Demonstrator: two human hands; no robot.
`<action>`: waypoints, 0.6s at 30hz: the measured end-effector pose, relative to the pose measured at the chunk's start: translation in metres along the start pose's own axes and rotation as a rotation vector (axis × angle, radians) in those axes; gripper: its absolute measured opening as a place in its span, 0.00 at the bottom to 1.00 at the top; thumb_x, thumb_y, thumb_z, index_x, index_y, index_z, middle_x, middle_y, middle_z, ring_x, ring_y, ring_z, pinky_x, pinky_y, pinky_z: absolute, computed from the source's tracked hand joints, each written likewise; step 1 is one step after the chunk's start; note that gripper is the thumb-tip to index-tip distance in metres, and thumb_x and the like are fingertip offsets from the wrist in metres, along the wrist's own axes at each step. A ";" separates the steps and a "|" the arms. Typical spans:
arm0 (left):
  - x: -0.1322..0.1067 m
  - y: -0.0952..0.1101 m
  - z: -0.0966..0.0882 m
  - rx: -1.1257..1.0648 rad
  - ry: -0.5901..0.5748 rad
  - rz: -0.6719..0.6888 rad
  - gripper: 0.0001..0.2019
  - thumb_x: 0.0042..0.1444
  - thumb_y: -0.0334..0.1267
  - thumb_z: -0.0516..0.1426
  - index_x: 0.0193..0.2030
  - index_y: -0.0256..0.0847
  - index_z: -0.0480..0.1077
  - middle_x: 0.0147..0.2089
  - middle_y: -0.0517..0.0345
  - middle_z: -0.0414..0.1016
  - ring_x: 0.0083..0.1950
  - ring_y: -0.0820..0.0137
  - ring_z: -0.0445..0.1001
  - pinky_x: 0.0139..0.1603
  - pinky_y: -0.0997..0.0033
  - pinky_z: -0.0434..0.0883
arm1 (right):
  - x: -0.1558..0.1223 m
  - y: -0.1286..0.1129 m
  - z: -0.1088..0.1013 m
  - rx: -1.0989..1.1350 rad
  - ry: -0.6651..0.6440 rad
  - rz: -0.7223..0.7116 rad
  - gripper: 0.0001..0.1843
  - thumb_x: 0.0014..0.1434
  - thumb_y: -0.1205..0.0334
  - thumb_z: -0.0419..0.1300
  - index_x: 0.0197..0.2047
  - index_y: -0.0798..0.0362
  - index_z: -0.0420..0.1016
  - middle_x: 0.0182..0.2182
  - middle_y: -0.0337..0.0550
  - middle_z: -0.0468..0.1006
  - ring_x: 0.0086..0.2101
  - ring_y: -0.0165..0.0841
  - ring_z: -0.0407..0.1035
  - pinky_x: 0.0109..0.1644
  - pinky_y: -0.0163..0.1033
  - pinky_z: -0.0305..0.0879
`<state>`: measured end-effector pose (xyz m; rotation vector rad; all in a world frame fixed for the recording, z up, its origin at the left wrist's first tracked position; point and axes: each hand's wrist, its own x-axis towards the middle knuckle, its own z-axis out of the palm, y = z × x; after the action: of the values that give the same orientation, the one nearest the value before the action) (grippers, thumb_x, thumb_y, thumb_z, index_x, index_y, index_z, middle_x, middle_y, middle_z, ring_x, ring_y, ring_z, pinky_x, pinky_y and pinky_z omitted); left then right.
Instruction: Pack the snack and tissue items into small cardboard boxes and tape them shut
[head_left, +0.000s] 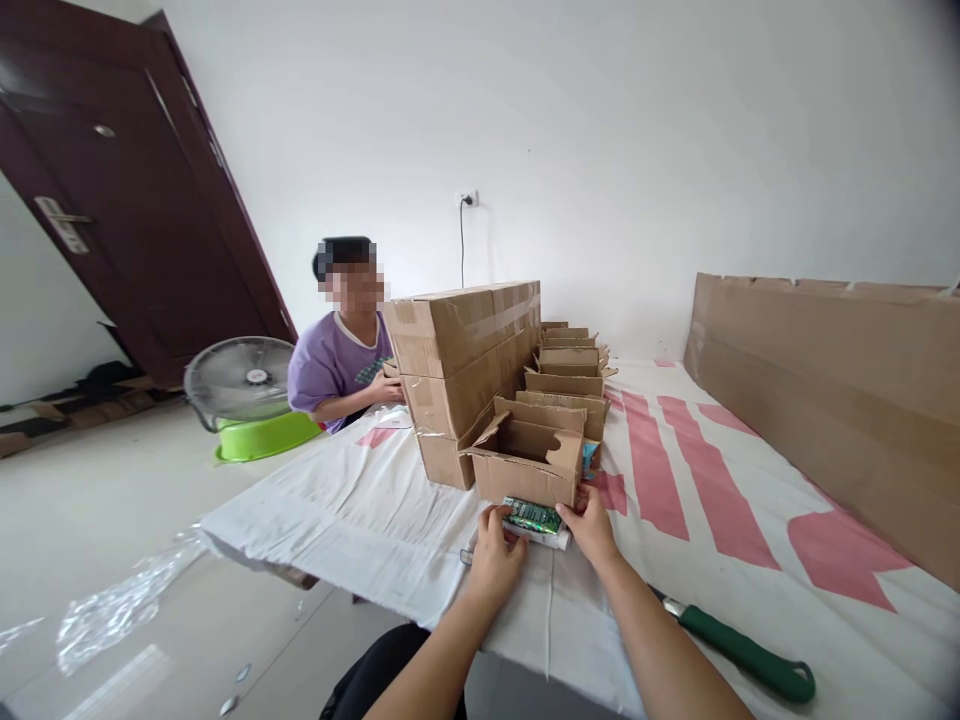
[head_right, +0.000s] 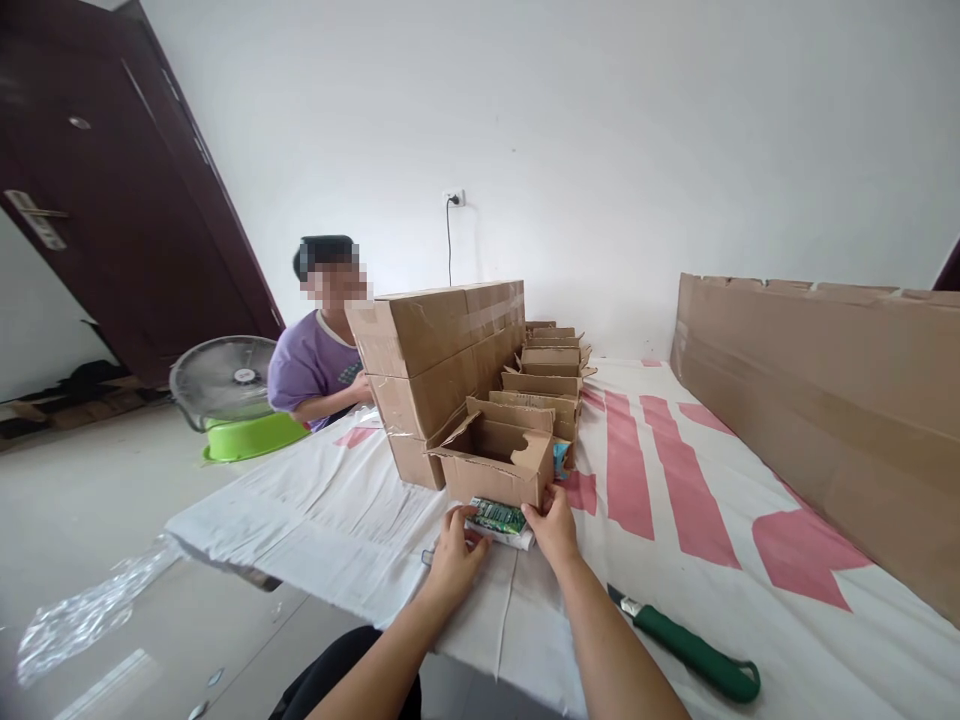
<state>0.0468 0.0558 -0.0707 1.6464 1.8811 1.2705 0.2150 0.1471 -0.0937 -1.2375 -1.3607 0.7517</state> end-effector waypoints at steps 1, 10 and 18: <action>0.000 0.000 0.000 -0.002 0.001 0.002 0.17 0.53 0.28 0.57 0.49 0.43 0.61 0.55 0.51 0.62 0.37 0.72 0.74 0.50 0.64 0.71 | 0.000 0.001 0.000 0.002 -0.002 -0.002 0.25 0.42 0.54 0.66 0.44 0.51 0.68 0.34 0.44 0.81 0.33 0.41 0.76 0.37 0.42 0.71; -0.001 0.000 0.002 -0.003 0.017 0.003 0.18 0.51 0.26 0.58 0.48 0.42 0.61 0.55 0.52 0.62 0.36 0.74 0.74 0.48 0.67 0.71 | 0.002 0.008 0.000 0.025 -0.045 -0.013 0.26 0.44 0.51 0.65 0.45 0.51 0.66 0.35 0.47 0.81 0.34 0.41 0.76 0.38 0.44 0.71; -0.002 0.000 0.003 -0.025 0.043 0.006 0.19 0.50 0.24 0.57 0.48 0.41 0.62 0.53 0.52 0.63 0.34 0.74 0.73 0.46 0.67 0.72 | 0.000 0.004 0.000 0.033 -0.033 -0.019 0.25 0.44 0.51 0.64 0.45 0.51 0.66 0.36 0.47 0.81 0.34 0.42 0.76 0.37 0.44 0.71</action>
<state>0.0497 0.0551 -0.0732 1.6261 1.8786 1.3373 0.2157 0.1479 -0.0974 -1.1893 -1.3800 0.7806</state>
